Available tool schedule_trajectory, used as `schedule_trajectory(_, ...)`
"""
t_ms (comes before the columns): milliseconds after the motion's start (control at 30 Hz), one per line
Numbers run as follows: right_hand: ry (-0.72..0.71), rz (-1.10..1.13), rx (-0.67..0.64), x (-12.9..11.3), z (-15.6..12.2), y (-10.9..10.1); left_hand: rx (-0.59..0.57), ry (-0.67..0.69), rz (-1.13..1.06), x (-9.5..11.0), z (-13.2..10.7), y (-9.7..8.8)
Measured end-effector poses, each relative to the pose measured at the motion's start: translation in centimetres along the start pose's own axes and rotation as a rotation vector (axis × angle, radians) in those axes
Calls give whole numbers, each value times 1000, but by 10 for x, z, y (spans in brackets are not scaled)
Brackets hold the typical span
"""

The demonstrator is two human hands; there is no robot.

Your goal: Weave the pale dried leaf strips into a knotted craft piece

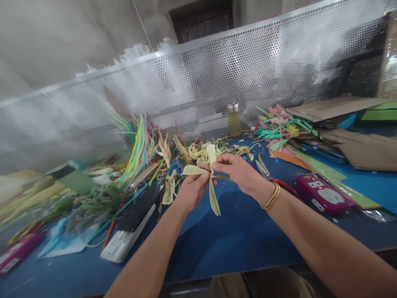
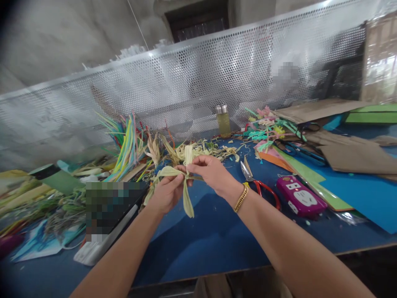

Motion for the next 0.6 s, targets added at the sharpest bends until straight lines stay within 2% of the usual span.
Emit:
schedule_trajectory(167, -47, 7, 19, -1, 1, 1, 87, -14, -4, -4, 0, -4)
schedule_trajectory(267, -12, -15, 16, 4, 1, 1, 132, -10, 29, -4, 0, -6)
schedule_trajectory(433, 74, 12, -90, 11, 0, 6, 114, -88, -13, -8, -1, -2)
schedule_trajectory(600, 2, -33, 1, 7, 0, 2, 62, -180, -41, -12, -3, 4)
Point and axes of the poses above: each hand's wrist, its own z-axis towards the middle knuckle, its own y-axis out of the palm, x = y × z, the point moved 7 cm from there along z, towards the middle knuckle, and after that the axes turned 4 degrees about z, right-handed, at the moved point
